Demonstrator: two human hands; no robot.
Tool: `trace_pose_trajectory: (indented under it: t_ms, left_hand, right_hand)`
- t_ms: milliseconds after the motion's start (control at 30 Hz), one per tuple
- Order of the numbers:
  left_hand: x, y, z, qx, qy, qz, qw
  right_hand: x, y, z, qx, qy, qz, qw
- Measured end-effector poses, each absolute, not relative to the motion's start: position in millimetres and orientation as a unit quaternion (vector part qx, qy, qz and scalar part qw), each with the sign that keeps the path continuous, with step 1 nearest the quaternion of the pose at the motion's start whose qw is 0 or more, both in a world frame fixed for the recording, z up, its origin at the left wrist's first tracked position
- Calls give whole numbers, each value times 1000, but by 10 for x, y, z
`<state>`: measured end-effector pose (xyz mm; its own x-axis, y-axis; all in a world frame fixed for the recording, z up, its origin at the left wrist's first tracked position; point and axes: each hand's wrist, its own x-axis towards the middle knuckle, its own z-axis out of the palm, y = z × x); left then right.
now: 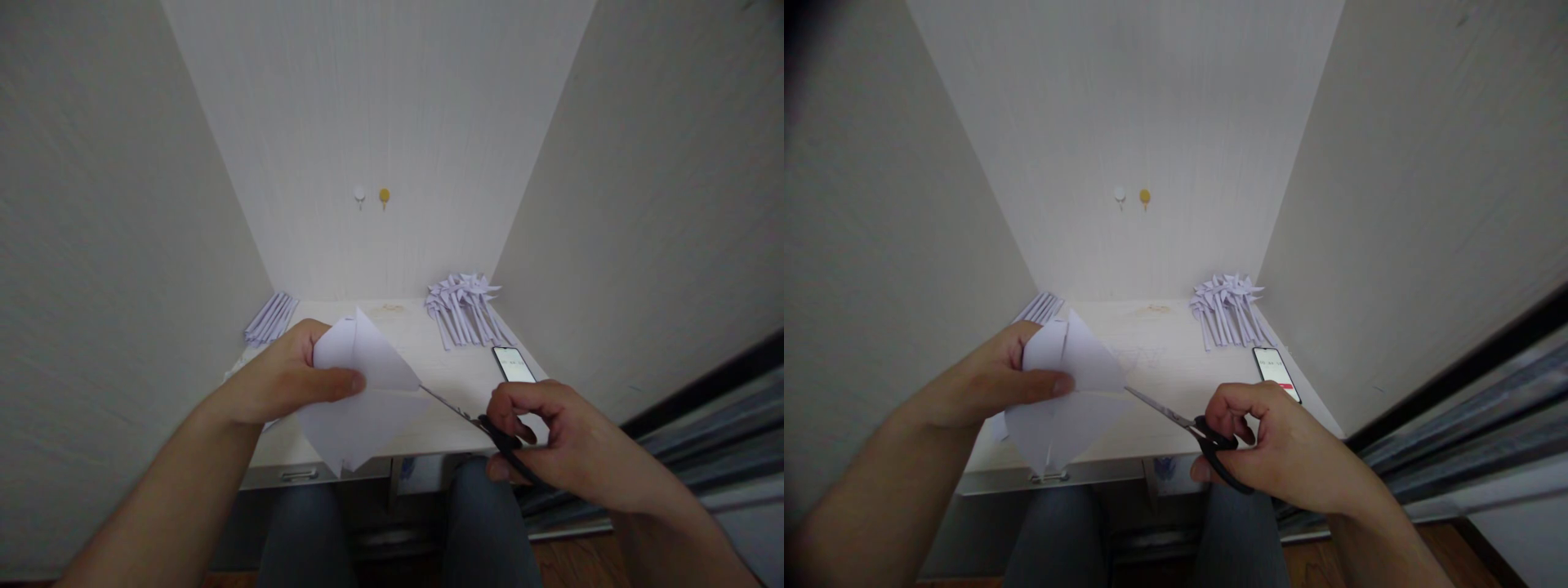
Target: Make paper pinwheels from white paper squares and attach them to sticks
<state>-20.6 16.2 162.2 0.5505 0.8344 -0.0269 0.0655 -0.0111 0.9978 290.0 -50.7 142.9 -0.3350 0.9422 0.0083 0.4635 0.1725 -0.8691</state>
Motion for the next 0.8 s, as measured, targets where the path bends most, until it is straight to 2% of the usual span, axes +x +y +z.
trace_pose_trajectory:
  t_ms: [800]
  left_hand:
    - [-224, 203, 1646, 654, 325, 291, 618]
  right_hand:
    - [2938, -511, 1370, -520, -700, 412, 266]
